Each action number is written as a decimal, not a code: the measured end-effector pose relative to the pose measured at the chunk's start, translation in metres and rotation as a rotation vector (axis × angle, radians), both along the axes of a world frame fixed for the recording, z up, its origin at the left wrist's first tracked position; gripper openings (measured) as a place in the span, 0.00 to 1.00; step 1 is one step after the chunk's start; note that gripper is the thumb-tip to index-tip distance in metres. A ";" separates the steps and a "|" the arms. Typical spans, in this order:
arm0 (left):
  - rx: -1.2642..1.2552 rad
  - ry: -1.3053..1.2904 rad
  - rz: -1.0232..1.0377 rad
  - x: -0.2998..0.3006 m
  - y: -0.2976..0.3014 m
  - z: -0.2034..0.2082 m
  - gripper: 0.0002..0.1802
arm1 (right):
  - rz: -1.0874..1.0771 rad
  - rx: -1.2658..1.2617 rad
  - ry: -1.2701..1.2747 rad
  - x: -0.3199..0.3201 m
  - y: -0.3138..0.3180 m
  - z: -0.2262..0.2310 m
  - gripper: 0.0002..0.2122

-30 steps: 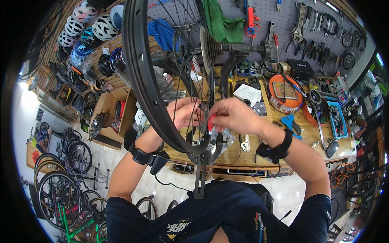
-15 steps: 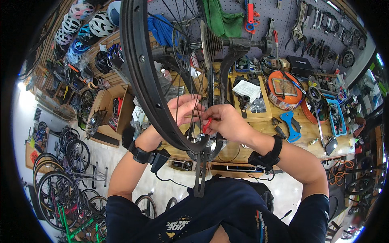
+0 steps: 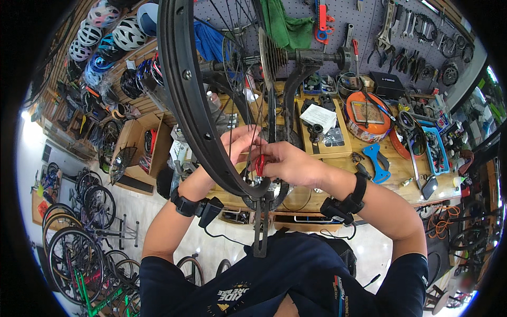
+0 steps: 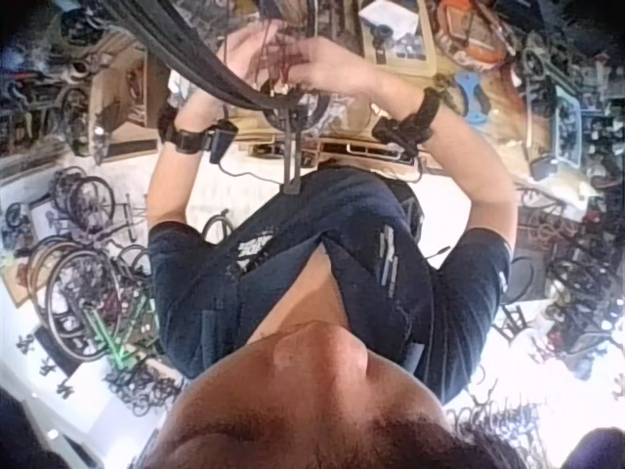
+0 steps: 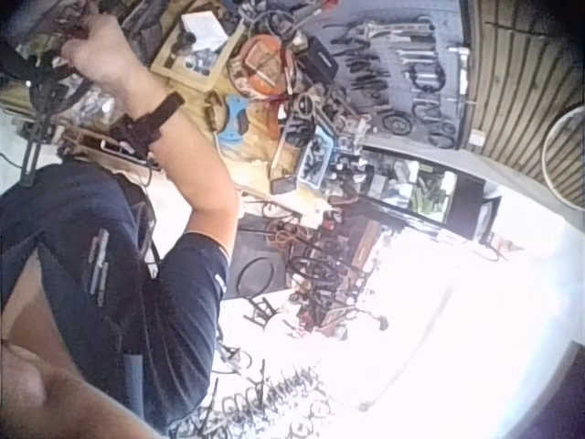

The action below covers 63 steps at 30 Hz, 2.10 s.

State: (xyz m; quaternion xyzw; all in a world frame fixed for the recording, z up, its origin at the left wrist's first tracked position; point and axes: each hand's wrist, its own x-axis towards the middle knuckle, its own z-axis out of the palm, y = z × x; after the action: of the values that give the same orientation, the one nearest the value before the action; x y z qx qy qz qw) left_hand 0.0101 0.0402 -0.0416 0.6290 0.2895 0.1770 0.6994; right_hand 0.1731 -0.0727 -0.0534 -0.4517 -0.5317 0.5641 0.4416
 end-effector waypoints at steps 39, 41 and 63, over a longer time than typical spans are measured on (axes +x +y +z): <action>0.192 0.138 -0.292 -0.010 -0.006 -0.020 0.16 | 0.255 -0.142 -0.216 0.063 0.029 -0.006 0.19; 0.226 0.128 -0.271 -0.006 -0.005 -0.028 0.15 | 0.021 -0.119 -0.299 0.070 0.045 -0.009 0.18; 0.346 0.107 -0.204 -0.005 -0.023 -0.003 0.14 | -0.191 -0.034 -0.533 0.051 0.090 -0.028 0.24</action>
State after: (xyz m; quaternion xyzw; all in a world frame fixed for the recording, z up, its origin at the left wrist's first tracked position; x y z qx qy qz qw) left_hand 0.0048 0.0171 -0.0446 0.7744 0.2263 0.1188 0.5788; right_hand 0.2243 0.0169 -0.0816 -0.6396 -0.5746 0.3898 0.3298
